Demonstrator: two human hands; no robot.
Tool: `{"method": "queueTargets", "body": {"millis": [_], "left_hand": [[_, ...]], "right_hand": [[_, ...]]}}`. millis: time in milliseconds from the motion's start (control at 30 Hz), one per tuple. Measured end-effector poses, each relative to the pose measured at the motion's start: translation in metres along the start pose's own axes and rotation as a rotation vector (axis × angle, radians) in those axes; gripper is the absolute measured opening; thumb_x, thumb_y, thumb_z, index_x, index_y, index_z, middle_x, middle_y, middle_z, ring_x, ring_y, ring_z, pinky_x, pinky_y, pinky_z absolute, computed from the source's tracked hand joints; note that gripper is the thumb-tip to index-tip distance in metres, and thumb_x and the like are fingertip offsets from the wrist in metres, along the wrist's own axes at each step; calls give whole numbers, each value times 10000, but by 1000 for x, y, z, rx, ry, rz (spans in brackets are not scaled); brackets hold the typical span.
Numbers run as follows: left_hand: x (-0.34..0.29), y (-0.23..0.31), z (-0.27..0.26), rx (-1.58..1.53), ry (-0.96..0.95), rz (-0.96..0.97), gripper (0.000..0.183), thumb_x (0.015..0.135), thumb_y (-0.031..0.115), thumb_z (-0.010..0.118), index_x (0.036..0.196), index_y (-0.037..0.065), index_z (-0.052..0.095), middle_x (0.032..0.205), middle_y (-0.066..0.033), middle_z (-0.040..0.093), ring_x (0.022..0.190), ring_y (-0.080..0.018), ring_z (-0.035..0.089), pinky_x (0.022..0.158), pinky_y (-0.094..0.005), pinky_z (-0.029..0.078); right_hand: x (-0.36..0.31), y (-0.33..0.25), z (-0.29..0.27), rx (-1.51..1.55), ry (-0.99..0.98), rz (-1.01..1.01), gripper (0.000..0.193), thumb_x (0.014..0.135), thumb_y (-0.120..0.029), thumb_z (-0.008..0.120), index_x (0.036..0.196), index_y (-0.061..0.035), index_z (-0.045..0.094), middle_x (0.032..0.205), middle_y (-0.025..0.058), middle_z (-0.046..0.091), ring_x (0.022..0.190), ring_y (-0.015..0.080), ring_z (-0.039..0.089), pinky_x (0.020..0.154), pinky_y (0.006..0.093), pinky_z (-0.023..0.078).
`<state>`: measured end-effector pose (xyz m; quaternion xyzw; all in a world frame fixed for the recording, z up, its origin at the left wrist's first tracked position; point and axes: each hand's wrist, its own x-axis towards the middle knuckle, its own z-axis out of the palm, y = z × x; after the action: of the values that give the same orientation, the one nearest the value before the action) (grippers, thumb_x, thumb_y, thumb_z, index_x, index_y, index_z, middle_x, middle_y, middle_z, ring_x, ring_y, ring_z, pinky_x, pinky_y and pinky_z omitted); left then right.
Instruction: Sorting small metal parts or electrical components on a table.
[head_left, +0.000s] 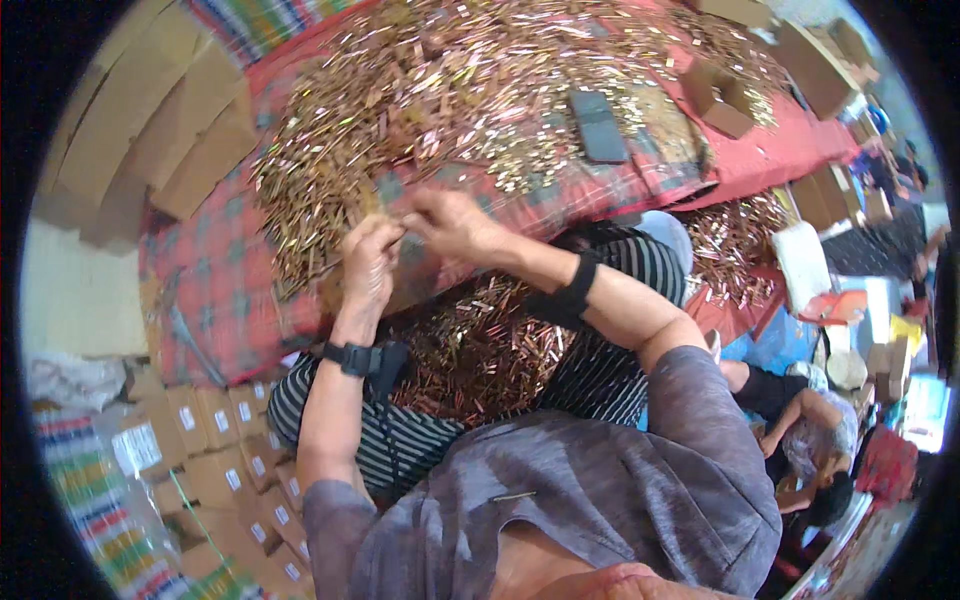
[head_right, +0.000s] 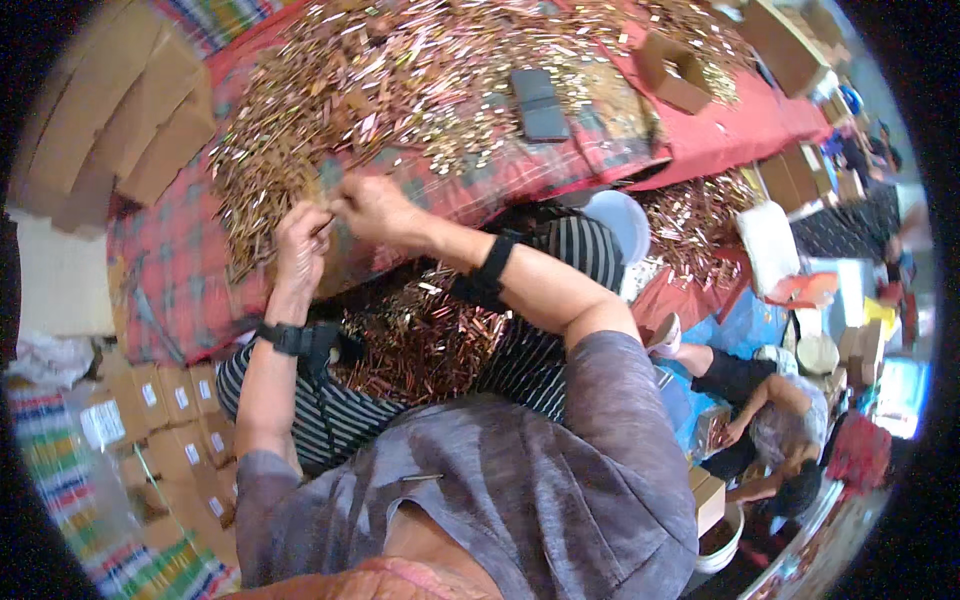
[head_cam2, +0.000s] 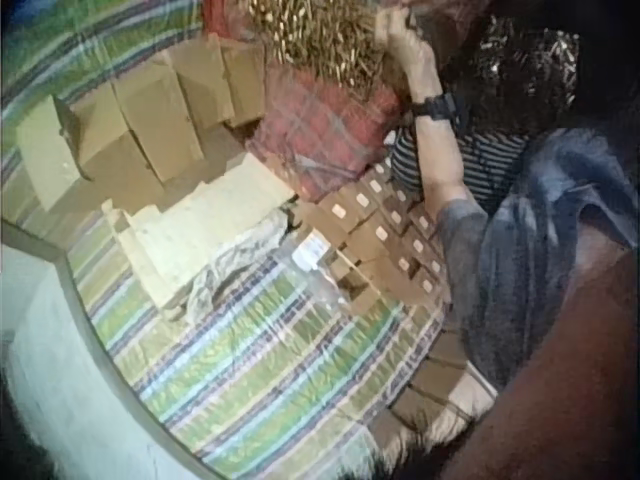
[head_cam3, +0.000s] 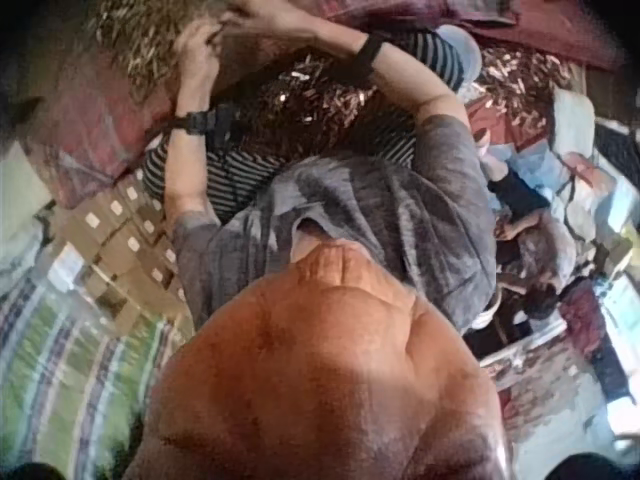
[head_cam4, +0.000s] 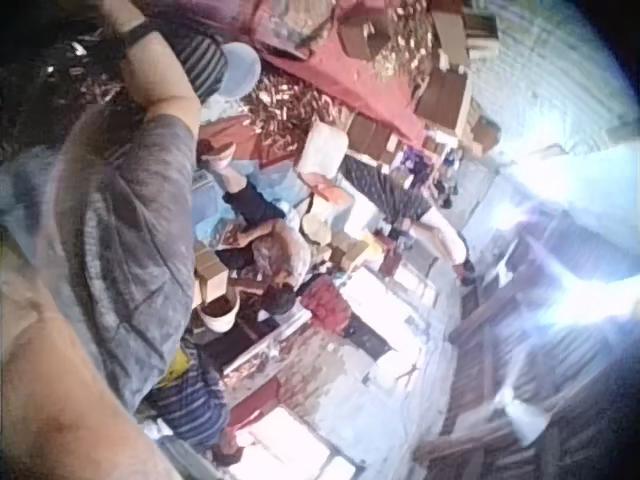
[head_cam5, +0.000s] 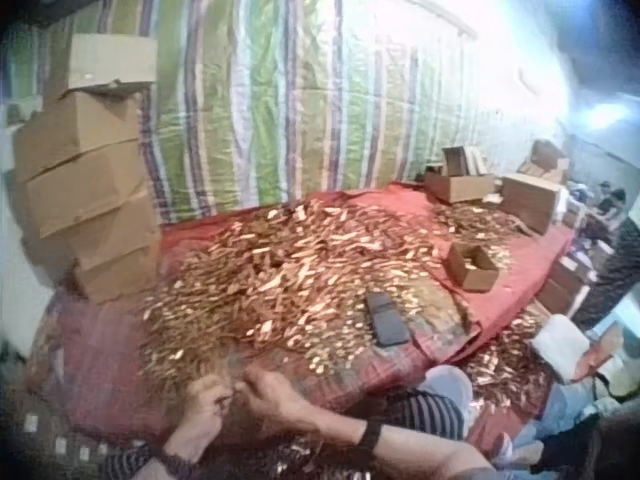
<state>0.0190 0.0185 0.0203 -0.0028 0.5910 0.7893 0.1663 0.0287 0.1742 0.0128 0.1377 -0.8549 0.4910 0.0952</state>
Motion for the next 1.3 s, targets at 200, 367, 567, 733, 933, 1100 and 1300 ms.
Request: {"method": "queueTargets", "body": {"millis": [200, 367, 567, 733, 933, 1100, 1300], "left_hand": [[7, -7, -4, -56, -95, -91, 46, 754, 93, 556, 713, 88, 536, 573, 47, 437, 453, -38, 350, 399, -179, 231], [8, -4, -12, -318, -113, -296, 12, 758, 85, 545, 754, 85, 533, 575, 44, 434, 434, -37, 336, 378, -169, 219], [6, 1, -11, -191, -90, -170, 48, 771, 38, 525, 737, 72, 520, 560, 41, 422, 431, -37, 364, 365, -165, 222], [3, 1, -14, -83, -114, -105, 41, 764, 43, 536, 735, 71, 528, 570, 48, 425, 437, -29, 361, 373, -170, 214], [4, 0, -15, -102, -109, -101, 31, 745, 37, 547, 741, 68, 544, 588, 49, 445, 465, -24, 367, 387, -171, 217], [3, -1, -12, -99, -84, -90, 32, 743, 31, 545, 735, 61, 540, 586, 49, 449, 465, -23, 369, 384, -171, 219], [2, -2, -11, -86, -81, -81, 39, 732, 24, 538, 724, 63, 535, 599, 42, 476, 460, -30, 373, 378, -171, 216]], "right_hand": [[0, -10, -15, 14, -151, 179, 180, 789, -158, 606, 858, 8, 592, 742, 190, 599, 728, 273, 619, 644, 350, 475], [-7, -24, -11, 185, -84, 24, 136, 793, -55, 593, 910, 13, 577, 787, 140, 615, 751, 208, 614, 673, 312, 479], [-6, -14, -6, 272, -112, 175, 128, 827, -102, 588, 899, 4, 581, 706, 104, 597, 637, 161, 570, 576, 309, 461], [-2, -21, -11, 94, -254, 234, 261, 893, -230, 517, 845, 22, 570, 600, 70, 547, 566, 138, 506, 494, 312, 411], [-3, -12, 1, 269, -14, -11, 295, 899, -270, 513, 840, 14, 565, 601, 61, 521, 575, 129, 480, 526, 319, 409], [-2, -11, -2, 420, -194, 382, 267, 883, -246, 529, 788, 3, 549, 664, 181, 562, 581, 315, 555, 508, 388, 408], [-3, -11, -1, 40, -137, 90, 302, 886, -283, 525, 828, 10, 570, 663, 181, 571, 586, 320, 560, 512, 397, 419]]}}
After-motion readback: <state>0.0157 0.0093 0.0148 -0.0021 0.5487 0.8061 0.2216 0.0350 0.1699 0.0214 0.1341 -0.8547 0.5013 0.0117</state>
